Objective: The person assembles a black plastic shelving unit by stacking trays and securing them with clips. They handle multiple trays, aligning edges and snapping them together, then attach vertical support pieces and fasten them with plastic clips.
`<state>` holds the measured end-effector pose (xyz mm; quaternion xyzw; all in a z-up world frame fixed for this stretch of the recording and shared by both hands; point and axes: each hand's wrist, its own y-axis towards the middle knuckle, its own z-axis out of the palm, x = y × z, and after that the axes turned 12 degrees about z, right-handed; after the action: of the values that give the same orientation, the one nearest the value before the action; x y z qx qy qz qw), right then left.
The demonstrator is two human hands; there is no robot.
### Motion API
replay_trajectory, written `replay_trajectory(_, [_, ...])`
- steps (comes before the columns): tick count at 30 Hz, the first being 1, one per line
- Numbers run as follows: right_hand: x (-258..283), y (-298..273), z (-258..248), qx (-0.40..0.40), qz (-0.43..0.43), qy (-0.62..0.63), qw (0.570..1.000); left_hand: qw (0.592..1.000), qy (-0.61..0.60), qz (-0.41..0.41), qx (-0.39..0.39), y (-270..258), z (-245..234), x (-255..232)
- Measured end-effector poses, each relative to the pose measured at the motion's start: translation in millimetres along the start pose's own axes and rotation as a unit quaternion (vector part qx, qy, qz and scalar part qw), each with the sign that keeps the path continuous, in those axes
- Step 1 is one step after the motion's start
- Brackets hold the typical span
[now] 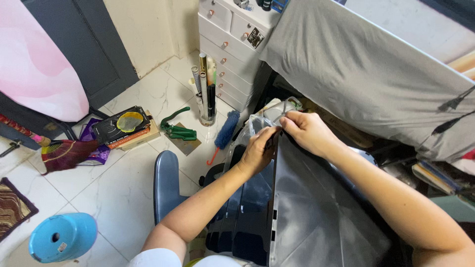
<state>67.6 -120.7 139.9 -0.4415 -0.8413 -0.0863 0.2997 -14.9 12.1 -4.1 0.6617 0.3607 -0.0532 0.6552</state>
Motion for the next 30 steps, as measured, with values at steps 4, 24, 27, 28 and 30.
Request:
replay_trajectory(4, [6,-4,-3,0.001,0.005,-0.023,1.0,1.0,-0.02,-0.008,0.016,3,-4,-1])
replay_trajectory(24, [-14,12,14,0.014,-0.071,-0.108,0.991,0.986,-0.086,-0.139,-0.037,18,-19,-22])
replay_trajectory(27, [-36,38,10,0.111,-0.106,-0.074,0.985,0.991,0.076,0.107,0.04,15,-43,-34])
replay_trajectory(28, [-41,48,6,0.158,-0.126,-0.046,0.978,0.978,0.118,0.155,0.072,18,-53,-34])
replay_trajectory(30, [-45,60,-6,0.318,-0.018,0.085,0.944,0.938,0.197,0.249,0.138,31,-74,-30])
